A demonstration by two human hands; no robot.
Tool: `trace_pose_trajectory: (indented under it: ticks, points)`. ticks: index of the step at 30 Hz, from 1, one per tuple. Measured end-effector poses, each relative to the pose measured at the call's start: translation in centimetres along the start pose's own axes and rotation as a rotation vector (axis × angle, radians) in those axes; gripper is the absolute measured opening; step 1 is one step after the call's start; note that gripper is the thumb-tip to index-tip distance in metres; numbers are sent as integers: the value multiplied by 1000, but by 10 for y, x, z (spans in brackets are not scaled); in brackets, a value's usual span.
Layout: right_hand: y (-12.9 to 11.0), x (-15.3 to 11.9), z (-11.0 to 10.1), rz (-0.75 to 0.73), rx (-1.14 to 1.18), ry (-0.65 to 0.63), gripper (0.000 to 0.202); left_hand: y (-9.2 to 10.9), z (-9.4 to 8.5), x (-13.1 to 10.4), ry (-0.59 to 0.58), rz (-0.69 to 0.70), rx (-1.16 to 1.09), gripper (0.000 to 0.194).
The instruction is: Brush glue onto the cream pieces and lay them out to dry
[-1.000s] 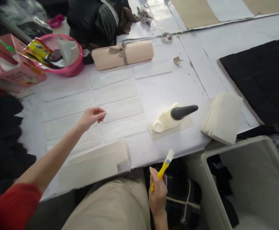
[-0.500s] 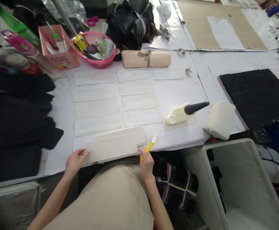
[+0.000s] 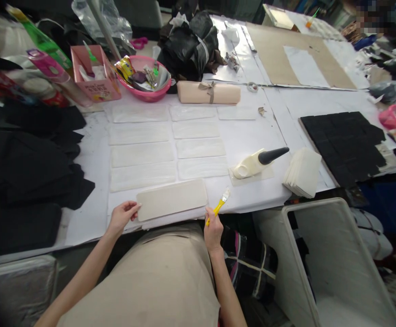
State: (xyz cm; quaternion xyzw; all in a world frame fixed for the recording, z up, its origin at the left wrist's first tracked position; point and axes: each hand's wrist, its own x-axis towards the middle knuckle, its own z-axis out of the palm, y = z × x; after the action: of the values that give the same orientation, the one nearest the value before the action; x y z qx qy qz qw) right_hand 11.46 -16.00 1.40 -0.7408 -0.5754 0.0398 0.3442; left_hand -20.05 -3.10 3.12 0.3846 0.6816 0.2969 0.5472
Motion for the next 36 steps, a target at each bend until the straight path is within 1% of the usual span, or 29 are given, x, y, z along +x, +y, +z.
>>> trace_pose_trajectory:
  ticks: [3, 5, 8, 10, 12, 15, 17, 19, 23, 27, 29, 33, 36]
  points:
    - [-2, 6, -8, -25, 42, -41, 29, -6, 4, 12, 19, -26, -6, 45]
    - [-7, 13, -16, -33, 112, -120, 31, -11, 5, 17, 16, -49, -6, 45]
    - [-19, 25, -28, 6, 179, -216, 35, -14, 6, 22, 14, -70, -9, 44]
    - [-30, 33, -31, 50, 218, -219, 35, -14, 4, 24, -11, -60, -10, 43]
    - [-41, 38, -30, 98, 331, -180, 32, -13, 1, 26, -61, -44, 3, 42]
    - [-60, 43, -20, 228, 590, -129, 29, -11, -5, 31, -139, -46, 35, 41]
    - [-74, 45, -9, 332, 715, -137, 28, -9, -7, 34, -167, -54, 52, 41]
    - [-86, 47, 2, 383, 784, -167, 28, -8, -7, 35, -170, -65, 63, 41]
    - [-108, 49, 26, 363, 844, -286, 29, -9, -4, 35, -126, -97, 25, 43]
    - [-125, 49, 50, 382, 897, -410, 31, -11, -3, 33, -102, -108, -20, 42]
    - [-132, 49, 60, 393, 921, -444, 32, -11, -5, 32, -121, -101, -40, 38]
    - [-141, 51, 77, 415, 976, -471, 32, -10, -10, 32, -174, -101, -66, 30]
    - [-143, 52, 90, 413, 975, -502, 33, -8, -11, 31, -180, -108, -66, 23]
